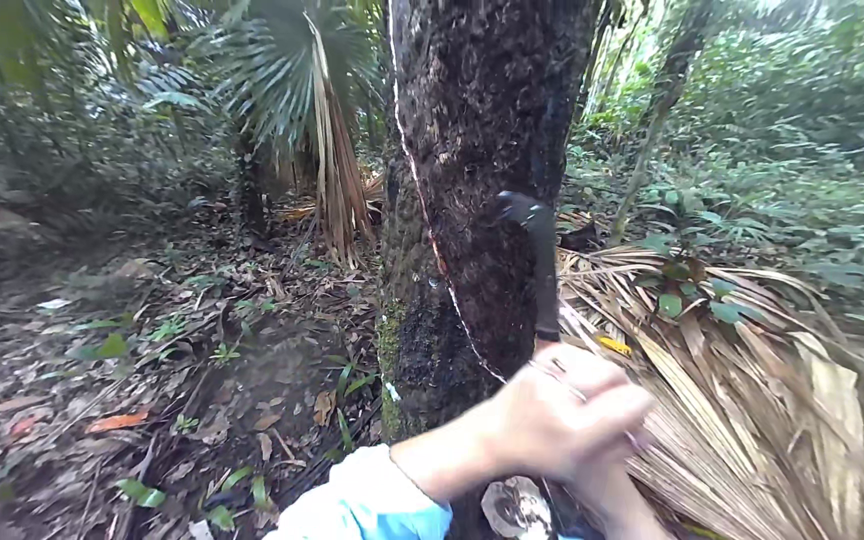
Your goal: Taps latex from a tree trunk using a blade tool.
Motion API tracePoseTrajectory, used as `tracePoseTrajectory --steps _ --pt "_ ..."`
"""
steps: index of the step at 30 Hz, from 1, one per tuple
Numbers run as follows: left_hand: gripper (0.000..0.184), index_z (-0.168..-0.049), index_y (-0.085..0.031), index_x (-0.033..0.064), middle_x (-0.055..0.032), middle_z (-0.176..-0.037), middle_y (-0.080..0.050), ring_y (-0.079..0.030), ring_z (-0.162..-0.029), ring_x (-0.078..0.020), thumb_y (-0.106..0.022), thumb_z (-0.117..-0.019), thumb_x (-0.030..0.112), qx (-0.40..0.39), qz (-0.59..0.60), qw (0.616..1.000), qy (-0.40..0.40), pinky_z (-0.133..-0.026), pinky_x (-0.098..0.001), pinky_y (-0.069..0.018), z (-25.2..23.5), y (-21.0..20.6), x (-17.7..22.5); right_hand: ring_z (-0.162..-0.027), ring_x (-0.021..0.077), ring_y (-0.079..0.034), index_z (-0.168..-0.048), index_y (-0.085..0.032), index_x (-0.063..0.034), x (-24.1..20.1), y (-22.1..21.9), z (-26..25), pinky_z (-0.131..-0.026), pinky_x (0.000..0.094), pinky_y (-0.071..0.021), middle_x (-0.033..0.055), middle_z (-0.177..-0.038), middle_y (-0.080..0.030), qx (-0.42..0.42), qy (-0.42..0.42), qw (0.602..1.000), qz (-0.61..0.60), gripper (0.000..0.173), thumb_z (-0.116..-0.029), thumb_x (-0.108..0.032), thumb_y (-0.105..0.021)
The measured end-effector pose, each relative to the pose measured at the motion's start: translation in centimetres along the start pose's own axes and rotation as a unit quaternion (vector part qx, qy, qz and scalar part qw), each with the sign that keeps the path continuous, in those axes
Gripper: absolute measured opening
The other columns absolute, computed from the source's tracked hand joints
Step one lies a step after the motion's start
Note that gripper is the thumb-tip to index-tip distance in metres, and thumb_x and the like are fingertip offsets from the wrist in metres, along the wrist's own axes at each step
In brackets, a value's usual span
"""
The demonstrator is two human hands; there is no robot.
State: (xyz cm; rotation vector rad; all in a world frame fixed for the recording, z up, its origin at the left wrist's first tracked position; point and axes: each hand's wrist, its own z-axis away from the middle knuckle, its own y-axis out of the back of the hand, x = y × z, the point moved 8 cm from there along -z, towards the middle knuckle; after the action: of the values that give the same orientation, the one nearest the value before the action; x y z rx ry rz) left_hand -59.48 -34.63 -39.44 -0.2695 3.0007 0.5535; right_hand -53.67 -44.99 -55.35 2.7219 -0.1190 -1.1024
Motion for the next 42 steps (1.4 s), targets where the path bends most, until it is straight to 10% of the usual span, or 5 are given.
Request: tracePoseTrajectory --steps 4,11,16,28,42 --pt "0.025 -0.088 -0.066 0.0069 -0.0091 -0.077 -0.065 -0.065 -0.08 -0.024 -0.05 -0.0998 0.022 -0.062 -0.135 0.989 -0.019 -0.088 -0.0355 -0.0499 1.1 0.9 -5.0 -0.059 -0.0018 -0.061 -0.126 -0.05 0.005 -3.6 -3.6 -2.6 -0.057 0.0183 -0.0562 -0.0014 -0.077 -0.063 -0.042 -0.035 0.996 0.064 0.034 -0.1003 -0.018 -0.051" --pt "0.04 -0.063 -0.062 0.0085 -0.0065 -0.059 -0.059 -0.06 -0.063 -0.0232 -0.044 -0.0949 0.023 -0.058 -0.155 0.983 -0.08 -0.074 -0.039 -0.0464 0.7 3.7 -12.0 -0.087 0.0287 -0.072 -0.131 -0.059 0.0108 -5.9 -7.1 -9.6 -0.077 0.0392 -0.0602 0.0226 -0.102 -0.069 0.056 0.044 0.954 0.29 0.039 -0.0996 -0.011 -0.05" --pt "0.044 -0.058 -0.057 0.0095 -0.0067 -0.056 -0.056 -0.059 -0.062 -0.0234 -0.04 -0.0939 0.028 -0.058 -0.141 0.983 -0.104 -0.069 -0.0399 -0.0442 -0.5 5.0 -14.7 -0.108 0.0323 -0.071 -0.14 -0.048 0.0159 -6.3 -8.9 -12.3 -0.093 0.0384 -0.0575 0.0287 -0.122 -0.067 0.069 0.032 0.956 0.284 0.045 -0.0996 -0.004 -0.049" --pt "0.041 -0.058 -0.06 0.0089 -0.0065 -0.056 -0.059 -0.059 -0.061 -0.0225 -0.044 -0.0916 0.026 -0.029 -0.119 0.986 -0.109 -0.069 -0.0402 -0.0437 0.3 4.3 -15.0 -0.108 0.0271 -0.072 -0.137 -0.047 0.0191 -4.5 -8.9 -12.2 -0.095 0.0325 -0.0559 0.0279 -0.121 -0.069 0.064 0.039 0.947 0.312 0.045 -0.0987 -0.004 -0.049" --pt "0.045 -0.06 -0.055 0.0102 -0.0056 -0.054 -0.054 -0.053 -0.057 -0.0212 -0.039 -0.0993 0.026 0.049 -0.101 0.988 -0.109 -0.07 -0.0349 -0.0421 2.9 2.7 -12.6 -0.08 0.0301 -0.074 -0.111 -0.064 0.0093 -3.4 -7.2 -9.0 -0.069 0.0394 -0.0618 0.0214 -0.095 -0.07 0.061 0.05 0.903 0.422 0.028 -0.0972 -0.011 -0.05"
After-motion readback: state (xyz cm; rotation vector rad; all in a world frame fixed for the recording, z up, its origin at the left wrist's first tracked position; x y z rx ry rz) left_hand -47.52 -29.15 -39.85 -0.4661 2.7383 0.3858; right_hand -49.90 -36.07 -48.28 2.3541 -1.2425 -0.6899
